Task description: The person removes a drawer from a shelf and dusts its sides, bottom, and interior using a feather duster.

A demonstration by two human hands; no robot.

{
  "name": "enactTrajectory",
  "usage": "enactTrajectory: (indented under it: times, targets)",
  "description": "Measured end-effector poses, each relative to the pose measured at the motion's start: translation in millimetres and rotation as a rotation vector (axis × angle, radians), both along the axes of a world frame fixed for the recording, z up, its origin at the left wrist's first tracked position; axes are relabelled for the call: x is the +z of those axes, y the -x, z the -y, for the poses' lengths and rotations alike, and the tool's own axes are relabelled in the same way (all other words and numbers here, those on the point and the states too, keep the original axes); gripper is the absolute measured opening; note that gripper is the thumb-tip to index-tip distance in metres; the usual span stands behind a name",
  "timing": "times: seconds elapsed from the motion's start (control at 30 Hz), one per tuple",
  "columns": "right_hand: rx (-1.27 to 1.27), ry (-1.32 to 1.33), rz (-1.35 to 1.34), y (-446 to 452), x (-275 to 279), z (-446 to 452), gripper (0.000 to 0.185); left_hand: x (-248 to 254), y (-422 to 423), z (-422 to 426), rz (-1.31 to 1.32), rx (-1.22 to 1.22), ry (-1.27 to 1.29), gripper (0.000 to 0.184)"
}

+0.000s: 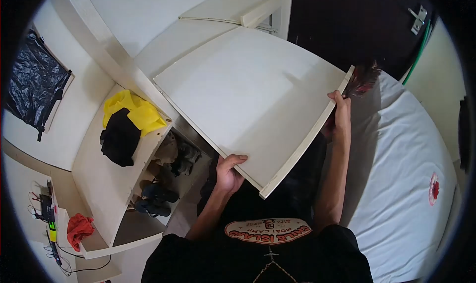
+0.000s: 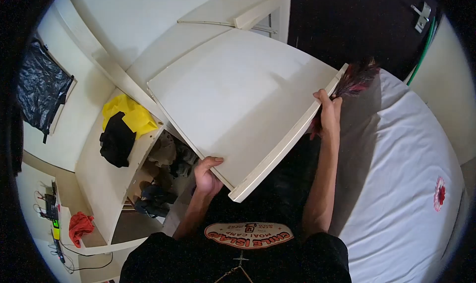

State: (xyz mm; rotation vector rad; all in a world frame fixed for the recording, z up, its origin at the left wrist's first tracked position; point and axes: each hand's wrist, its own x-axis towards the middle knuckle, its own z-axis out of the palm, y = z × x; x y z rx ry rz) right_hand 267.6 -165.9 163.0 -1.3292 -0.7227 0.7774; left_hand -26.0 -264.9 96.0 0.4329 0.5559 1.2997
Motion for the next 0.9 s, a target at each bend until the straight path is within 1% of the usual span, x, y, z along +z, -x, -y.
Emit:
enactTrajectory:
  times: [0.07, 0.13, 0.2, 0.23, 0.33, 0.37, 0.47, 0.57, 0.6, 0.67, 0.7, 0.77, 0.8, 0.83, 0.87, 0.9]
  targets:
    - [-0.023, 0.019, -0.026, -8, 4, 18, 0.053, 3, -4, 12, 0.082, -0.061, -0.042, 0.036]
    - [-0.022, 0.0, 0.032, -27, -3, 26, 0.049, 17, -13, 20, 0.114, -0.072, -0.03, 0.035]
    - [-0.056, 0.002, 0.104, -36, 3, 47, 0.047, 28, -21, 29, 0.164, -0.116, -0.034, 0.034]
    - [-0.127, 0.023, 0.112, -32, 9, 60, 0.044, 30, -22, 33, 0.198, -0.154, -0.042, 0.034]
    - [-0.215, 0.027, 0.127, -45, 9, 85, 0.042, 39, -33, 43, 0.249, -0.247, -0.05, 0.032]
    - [-0.188, 0.014, 0.148, -67, -8, 86, 0.039, 40, -38, 43, 0.259, -0.276, -0.053, 0.031]
    - [-0.199, -0.043, 0.19, -70, 5, 111, 0.038, 33, -46, 41, 0.308, -0.368, -0.056, 0.03]
    - [-0.35, -0.096, 0.242, -86, -1, 120, 0.038, 36, -62, 29, 0.223, -0.455, 0.02, 0.031]
    - [-0.398, -0.099, 0.259, -93, -3, 124, 0.038, 35, -68, 26, 0.266, -0.468, 0.015, 0.035]
    - [-0.371, -0.028, 0.244, -107, -1, 132, 0.05, 28, -81, 18, 0.352, -0.493, 0.002, 0.044]
    - [-0.357, 0.008, 0.237, -114, 0, 136, 0.056, 24, -85, 12, 0.434, -0.52, 0.022, 0.044]
    - [-0.492, 0.105, 0.316, -136, -13, 133, 0.07, 23, -94, -3, 0.383, -0.56, 0.088, 0.042]
    - [-0.534, 0.147, 0.356, -139, -11, 131, 0.079, 22, -99, -12, 0.356, -0.584, 0.118, 0.042]
    - [-0.576, 0.19, 0.395, -130, 3, 128, 0.088, 14, -100, -24, 0.461, -0.688, 0.038, 0.034]
    - [-0.679, 0.25, 0.457, -118, 16, 130, 0.086, 9, -103, -30, 0.48, -0.708, 0.034, 0.035]
    - [-0.691, 0.279, 0.497, -120, 17, 127, 0.085, 4, -106, -34, 0.5, -0.725, 0.035, 0.037]
